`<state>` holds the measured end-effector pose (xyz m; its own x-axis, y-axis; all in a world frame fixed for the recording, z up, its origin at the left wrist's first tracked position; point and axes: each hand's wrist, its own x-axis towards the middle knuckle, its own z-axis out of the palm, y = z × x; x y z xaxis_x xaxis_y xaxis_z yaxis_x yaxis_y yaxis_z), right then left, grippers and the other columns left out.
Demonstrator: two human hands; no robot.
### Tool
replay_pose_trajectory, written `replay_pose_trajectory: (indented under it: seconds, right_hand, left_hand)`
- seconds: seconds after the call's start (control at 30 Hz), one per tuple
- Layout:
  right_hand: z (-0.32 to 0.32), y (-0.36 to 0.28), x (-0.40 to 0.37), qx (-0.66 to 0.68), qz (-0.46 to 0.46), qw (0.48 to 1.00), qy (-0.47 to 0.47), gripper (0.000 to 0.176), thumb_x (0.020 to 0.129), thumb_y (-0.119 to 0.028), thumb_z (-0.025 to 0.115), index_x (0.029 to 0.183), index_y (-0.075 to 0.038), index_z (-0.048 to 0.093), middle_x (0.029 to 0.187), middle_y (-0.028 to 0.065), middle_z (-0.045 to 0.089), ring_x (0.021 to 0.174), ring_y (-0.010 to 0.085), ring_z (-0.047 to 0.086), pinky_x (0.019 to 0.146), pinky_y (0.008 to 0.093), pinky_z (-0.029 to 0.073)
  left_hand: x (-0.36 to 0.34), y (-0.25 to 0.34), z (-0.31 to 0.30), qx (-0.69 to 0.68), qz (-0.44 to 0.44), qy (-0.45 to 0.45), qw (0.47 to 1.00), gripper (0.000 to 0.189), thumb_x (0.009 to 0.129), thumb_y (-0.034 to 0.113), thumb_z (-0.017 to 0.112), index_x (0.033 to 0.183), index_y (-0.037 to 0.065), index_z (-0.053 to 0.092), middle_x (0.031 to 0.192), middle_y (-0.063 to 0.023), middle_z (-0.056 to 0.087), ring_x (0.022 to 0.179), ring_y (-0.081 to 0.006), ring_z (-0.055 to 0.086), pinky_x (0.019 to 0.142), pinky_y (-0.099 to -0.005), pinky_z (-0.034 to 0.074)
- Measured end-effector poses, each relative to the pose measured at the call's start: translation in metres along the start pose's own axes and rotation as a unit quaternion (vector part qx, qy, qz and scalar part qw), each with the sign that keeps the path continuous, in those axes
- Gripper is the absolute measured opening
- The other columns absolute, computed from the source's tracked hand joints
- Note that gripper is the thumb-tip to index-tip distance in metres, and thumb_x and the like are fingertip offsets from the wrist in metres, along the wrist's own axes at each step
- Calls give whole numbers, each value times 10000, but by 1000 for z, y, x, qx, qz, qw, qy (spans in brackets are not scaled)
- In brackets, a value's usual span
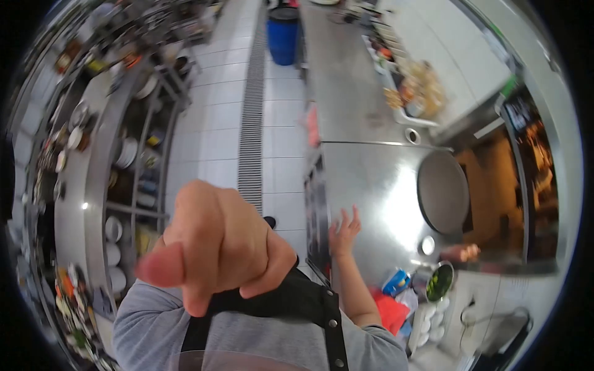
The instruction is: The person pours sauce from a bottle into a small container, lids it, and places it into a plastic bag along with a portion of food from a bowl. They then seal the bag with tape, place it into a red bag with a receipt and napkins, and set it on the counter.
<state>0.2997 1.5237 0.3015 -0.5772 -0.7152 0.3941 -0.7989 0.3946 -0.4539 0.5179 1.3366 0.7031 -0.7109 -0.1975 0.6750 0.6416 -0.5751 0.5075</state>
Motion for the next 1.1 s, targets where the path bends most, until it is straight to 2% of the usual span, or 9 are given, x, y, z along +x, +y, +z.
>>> replay_pose_trajectory:
  seconds: [0.03,0.13,0.23,0.33,0.43,0.57,0.73,0.83,1.1]
  right_hand:
    - [12,-1,27,10,-36,999,-9,637,794,-75,691,1399,-63,491,1554,250,327,1383,453,356,1113,562,298]
    - [61,-2,106,13,-84,996,-22,638,822,-122,739,1406,-72,489,1582,217,291,1408,452,318,1144,567,273]
    - [117,3,153,10,-28,1000,-4,625,840,-198,714,1404,-69,476,1567,227,331,1399,427,359,1124,559,290]
    - [140,-10,176,-150,85,985,-16,639,843,-322,742,1374,-84,477,1557,202,358,1401,397,371,1131,538,288]
    - [143,-10,182,-173,100,980,-28,646,834,-394,753,1338,-94,482,1531,171,397,1396,375,383,1127,526,292]
    - [139,-17,183,-173,94,980,-30,622,832,-377,757,1320,-99,487,1500,148,424,1388,371,389,1123,525,293]
    - [140,-24,183,-161,105,981,-25,607,838,-337,760,1329,-109,486,1510,166,405,1395,389,375,1138,537,280]
    - [141,-30,184,-152,113,982,-20,597,845,-310,757,1341,-126,479,1511,175,400,1404,401,363,1153,532,279]
    - [150,-45,199,-168,156,973,-18,588,874,-291,736,1355,-63,486,1543,185,361,1409,406,354,1162,527,266]
  left_hand:
    - [-6,0,-2,4,63,-23,998,530,1038,450,544,678,63,583,587,2,548,448,-106,430,631,-319,470]
    - [-29,28,4,26,121,-41,991,499,1031,406,557,655,79,538,640,-6,536,569,-206,491,710,-409,469]
    - [-41,55,15,106,113,-17,988,493,1036,401,540,664,79,546,675,-6,538,609,-210,502,732,-405,465]
    - [-51,71,11,153,104,-14,983,473,1028,392,551,674,79,553,683,-7,539,619,-211,506,735,-401,463]
    - [-58,92,-4,178,94,-7,980,453,1020,383,561,685,79,559,691,-8,540,630,-211,509,739,-397,460]
    - [-68,133,-33,192,88,-3,977,427,1009,372,575,698,79,568,702,-9,541,645,-211,514,744,-391,457]
    - [-74,184,-78,209,72,-15,975,395,996,357,592,716,80,579,716,-11,543,663,-212,520,750,-385,452]
    - [-66,214,-107,231,58,-22,971,375,988,348,602,726,80,586,724,-12,545,674,-212,524,753,-380,450]
    - [-15,269,-224,335,43,-21,941,325,967,324,630,754,80,604,746,-15,548,703,-213,533,763,-369,443]
